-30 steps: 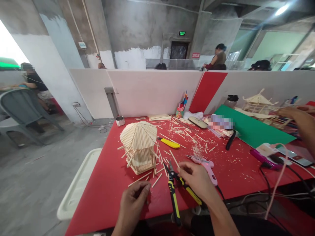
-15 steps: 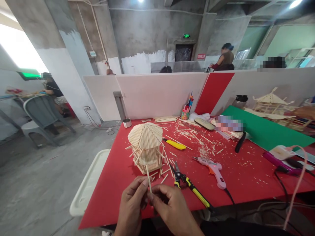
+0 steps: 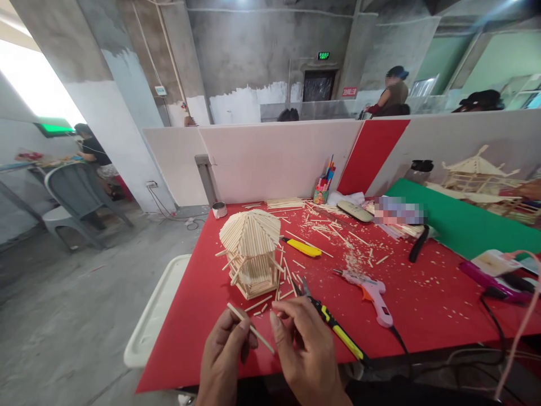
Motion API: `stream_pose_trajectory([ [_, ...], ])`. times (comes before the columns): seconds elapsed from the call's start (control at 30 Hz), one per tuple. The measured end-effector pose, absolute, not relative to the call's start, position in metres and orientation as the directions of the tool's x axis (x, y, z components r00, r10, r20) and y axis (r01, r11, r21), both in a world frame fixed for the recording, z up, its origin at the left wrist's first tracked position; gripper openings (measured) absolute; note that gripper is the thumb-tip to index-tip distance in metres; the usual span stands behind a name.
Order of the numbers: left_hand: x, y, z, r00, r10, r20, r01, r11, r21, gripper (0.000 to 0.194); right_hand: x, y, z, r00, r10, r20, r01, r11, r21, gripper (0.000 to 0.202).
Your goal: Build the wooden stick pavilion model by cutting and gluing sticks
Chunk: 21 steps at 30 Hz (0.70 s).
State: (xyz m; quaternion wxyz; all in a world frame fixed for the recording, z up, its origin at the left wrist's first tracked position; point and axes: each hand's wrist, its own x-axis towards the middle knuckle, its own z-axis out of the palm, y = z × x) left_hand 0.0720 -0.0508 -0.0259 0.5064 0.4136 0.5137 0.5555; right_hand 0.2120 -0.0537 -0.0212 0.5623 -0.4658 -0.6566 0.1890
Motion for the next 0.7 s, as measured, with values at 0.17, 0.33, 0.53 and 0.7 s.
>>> stream_pose_trajectory([
  [0.17,0.071,-0.056,-0.017,-0.014,1.0,0.003,-0.023,-0.004,1.0,0.027,0.212,-0.053,-0.021,-0.175,0.839,0.516,0.508,0.525,-0.683,0.035],
  [0.33,0.068,-0.051,-0.012,-0.088,0.995,0.039,0.052,-0.035,0.998,0.034,0.217,-0.05,-0.034,-0.205,0.909,0.364,0.578,0.412,-0.705,0.047],
  [0.53,0.06,-0.039,-0.015,-0.084,0.996,-0.015,0.013,0.016,1.0,0.035,0.216,-0.051,-0.03,-0.226,0.943,0.244,0.328,0.31,-0.893,0.026],
  [0.7,0.063,-0.032,-0.013,-0.159,0.987,-0.004,0.065,0.014,0.998,0.035,0.199,-0.043,-0.033,-0.21,0.949,0.235,0.205,0.278,-0.938,0.025],
])
